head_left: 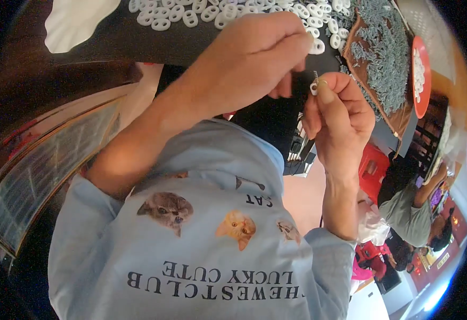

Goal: Assembling small white plastic chain links by hand at a table.

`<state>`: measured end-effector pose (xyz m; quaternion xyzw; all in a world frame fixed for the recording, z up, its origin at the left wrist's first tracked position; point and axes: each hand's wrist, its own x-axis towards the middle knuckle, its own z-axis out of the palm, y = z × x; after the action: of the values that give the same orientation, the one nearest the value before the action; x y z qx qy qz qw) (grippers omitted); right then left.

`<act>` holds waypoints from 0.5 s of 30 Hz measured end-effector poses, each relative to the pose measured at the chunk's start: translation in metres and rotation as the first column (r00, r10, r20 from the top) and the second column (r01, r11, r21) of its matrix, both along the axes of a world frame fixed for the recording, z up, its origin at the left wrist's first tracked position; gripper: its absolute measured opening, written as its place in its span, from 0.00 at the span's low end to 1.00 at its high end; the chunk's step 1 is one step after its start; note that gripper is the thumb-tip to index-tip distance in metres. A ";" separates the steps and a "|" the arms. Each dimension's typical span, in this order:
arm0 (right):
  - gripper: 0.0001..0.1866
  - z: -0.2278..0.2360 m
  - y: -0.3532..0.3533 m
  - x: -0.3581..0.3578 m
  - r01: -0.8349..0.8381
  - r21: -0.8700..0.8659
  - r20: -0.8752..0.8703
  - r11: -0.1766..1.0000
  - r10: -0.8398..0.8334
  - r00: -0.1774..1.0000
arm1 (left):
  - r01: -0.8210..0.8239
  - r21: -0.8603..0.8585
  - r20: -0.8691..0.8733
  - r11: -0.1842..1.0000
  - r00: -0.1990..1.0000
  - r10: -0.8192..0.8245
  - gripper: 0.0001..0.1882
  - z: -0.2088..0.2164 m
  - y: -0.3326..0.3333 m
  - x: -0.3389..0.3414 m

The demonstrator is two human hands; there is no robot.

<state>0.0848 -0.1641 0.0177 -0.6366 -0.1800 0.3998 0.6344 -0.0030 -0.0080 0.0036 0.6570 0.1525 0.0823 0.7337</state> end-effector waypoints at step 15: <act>0.06 -0.002 -0.016 0.014 0.110 0.130 0.060 0.985 -0.118 0.991 | 0.130 0.878 -0.104 0.460 0.991 -0.082 0.11 0.012 0.018 0.054</act>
<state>0.0991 -0.1805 0.0159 -0.6175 -0.1896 0.3289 0.6889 0.0510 0.0097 0.0160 0.9509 0.0644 0.0880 0.2895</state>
